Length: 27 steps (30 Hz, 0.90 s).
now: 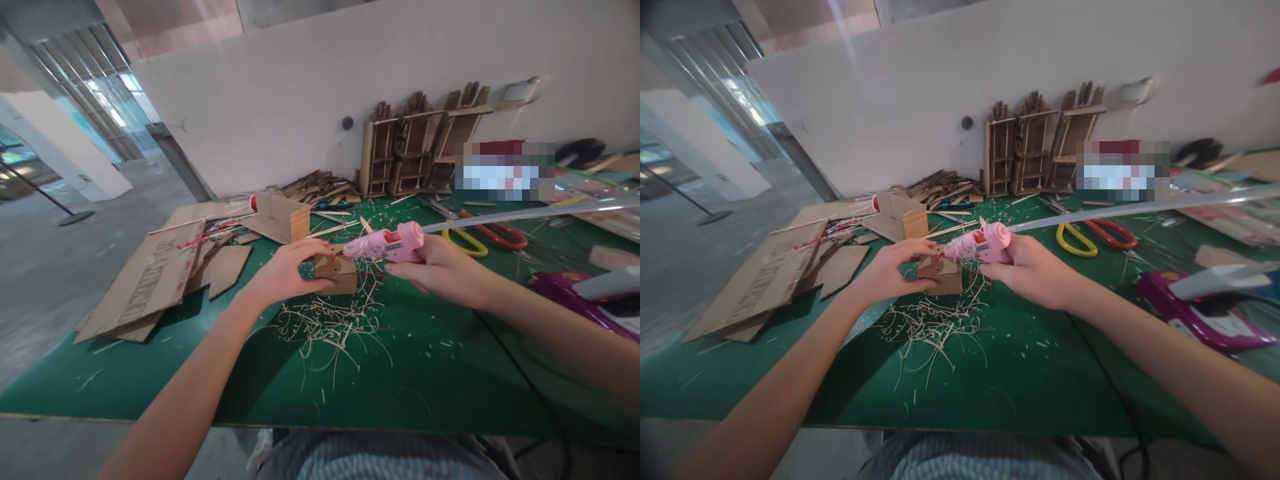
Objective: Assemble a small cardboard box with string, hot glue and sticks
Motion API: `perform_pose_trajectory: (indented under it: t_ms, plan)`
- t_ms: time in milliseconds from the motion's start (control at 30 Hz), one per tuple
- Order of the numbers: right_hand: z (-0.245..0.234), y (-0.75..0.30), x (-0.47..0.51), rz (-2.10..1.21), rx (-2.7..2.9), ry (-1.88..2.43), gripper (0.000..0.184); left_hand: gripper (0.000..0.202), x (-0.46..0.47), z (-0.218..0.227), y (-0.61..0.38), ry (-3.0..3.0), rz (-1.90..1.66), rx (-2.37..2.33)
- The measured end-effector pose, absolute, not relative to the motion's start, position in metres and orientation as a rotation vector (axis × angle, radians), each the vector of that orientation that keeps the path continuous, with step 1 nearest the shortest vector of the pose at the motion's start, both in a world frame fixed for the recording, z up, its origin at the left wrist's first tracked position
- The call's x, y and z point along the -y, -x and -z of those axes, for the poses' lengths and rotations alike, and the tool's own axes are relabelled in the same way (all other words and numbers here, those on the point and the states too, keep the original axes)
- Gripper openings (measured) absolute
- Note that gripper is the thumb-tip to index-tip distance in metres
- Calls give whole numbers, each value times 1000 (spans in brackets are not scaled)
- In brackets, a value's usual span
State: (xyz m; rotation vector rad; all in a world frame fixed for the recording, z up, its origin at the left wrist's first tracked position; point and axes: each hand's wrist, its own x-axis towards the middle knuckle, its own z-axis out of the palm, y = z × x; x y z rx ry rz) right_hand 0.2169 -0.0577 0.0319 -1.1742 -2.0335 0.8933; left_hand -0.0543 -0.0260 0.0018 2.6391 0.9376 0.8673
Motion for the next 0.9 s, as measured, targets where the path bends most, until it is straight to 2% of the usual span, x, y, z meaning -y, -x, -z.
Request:
perform_pose_trajectory:
  t_ms: [167, 367, 567, 900]
  plan:
    - [-37, -216, 56, -900, 2027, 1209, 9, 42, 26, -2, 55, -2647, -868, -939]
    - [-40, -214, 57, -934, 1987, 1194, 22, 41, 26, -2, 55, -2643, -869, -937]
    - [-39, -215, 57, -972, 2011, 1137, 12, 41, 26, -3, 55, -2627, -856, -941]
    - [-35, -218, 58, -948, 2026, 1243, 24, 42, 27, -3, 56, -2620, -842, -959]
